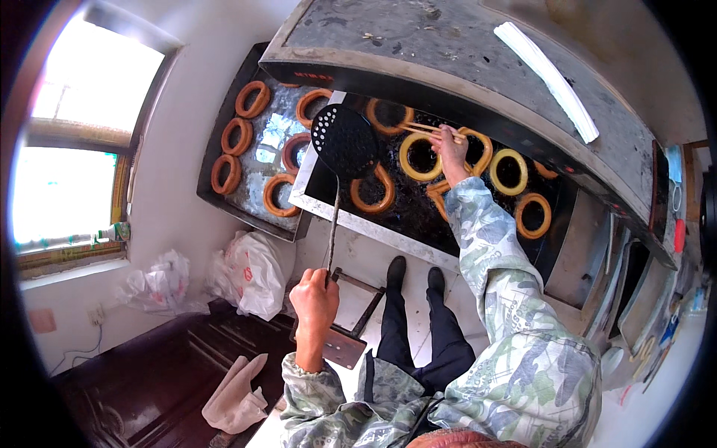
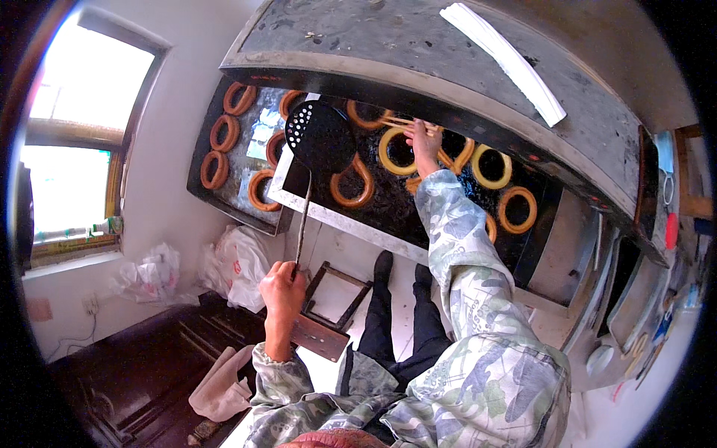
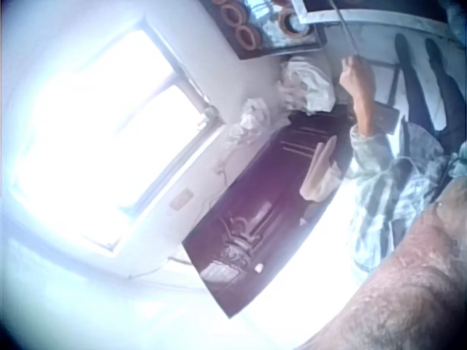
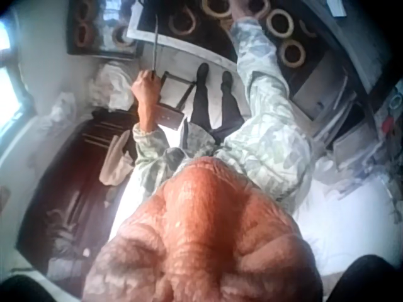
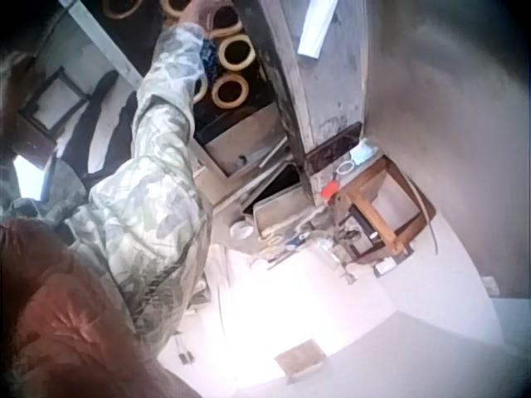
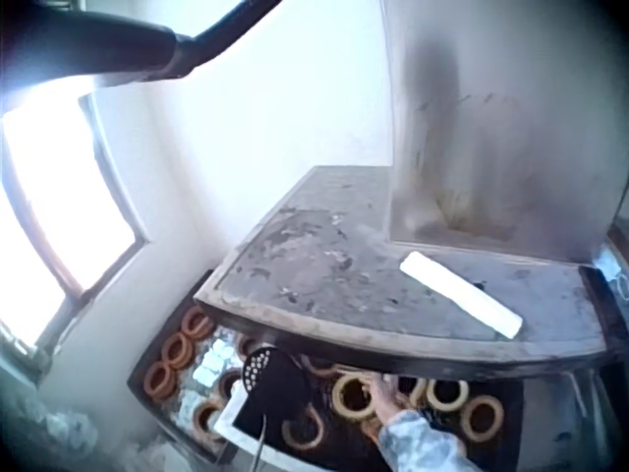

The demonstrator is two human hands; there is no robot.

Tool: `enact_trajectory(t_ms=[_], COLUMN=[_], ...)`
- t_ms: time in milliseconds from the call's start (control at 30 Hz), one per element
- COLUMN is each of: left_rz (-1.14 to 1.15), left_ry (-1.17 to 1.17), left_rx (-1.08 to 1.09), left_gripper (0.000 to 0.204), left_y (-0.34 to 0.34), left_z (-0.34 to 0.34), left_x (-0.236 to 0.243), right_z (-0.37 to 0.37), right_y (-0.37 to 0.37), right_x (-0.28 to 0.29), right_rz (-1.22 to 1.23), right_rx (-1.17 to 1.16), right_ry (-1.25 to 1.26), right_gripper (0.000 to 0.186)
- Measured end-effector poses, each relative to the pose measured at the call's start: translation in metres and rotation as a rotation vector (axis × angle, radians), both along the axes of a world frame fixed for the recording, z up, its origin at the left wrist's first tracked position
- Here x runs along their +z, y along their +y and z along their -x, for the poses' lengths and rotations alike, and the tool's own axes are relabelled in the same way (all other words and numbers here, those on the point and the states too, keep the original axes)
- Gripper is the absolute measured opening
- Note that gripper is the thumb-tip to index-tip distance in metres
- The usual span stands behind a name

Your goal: The person uses a skimmer and chopsticks to flip dough rings in hot oil, transfers them to a tray and bowls, and weighs the bowls on a scale.

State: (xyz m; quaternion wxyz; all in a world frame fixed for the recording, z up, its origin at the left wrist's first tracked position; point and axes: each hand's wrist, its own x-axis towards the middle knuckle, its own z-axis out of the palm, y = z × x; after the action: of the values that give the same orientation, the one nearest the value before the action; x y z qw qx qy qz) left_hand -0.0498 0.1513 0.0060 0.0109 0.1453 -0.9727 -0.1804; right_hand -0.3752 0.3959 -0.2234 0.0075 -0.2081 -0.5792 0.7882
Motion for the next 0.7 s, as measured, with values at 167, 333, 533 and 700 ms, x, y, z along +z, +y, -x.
enact_trajectory(t_ms=[167, 333, 533, 700], left_rz=[-0.020, -0.011, -0.033, -0.070], left_ry=[-0.072, 0.019, -0.036, -0.022], left_rx=[0.035, -0.007, 0.030, 0.035], left_gripper=[0.013, 0.008, 0.010, 0.016], left_y=[-0.009, -0.011, -0.016, -0.018], left_z=[-0.001, 0.003, 0.000, 0.003], left_x=[0.000, -0.009, -0.006, 0.000], right_z=[0.007, 0.017, -0.010, -0.014], right_y=[0.002, -0.023, -0.029, 0.001], right_x=[-0.006, 0.001, 0.004, 0.004], right_rz=[-0.100, -0.001, 0.003, -0.111], right_rx=[-0.042, -0.005, 0.020, -0.104], right_ry=[-0.092, -0.034, -0.041, -0.077], right_gripper=[0.024, 0.024, 0.025, 0.021])
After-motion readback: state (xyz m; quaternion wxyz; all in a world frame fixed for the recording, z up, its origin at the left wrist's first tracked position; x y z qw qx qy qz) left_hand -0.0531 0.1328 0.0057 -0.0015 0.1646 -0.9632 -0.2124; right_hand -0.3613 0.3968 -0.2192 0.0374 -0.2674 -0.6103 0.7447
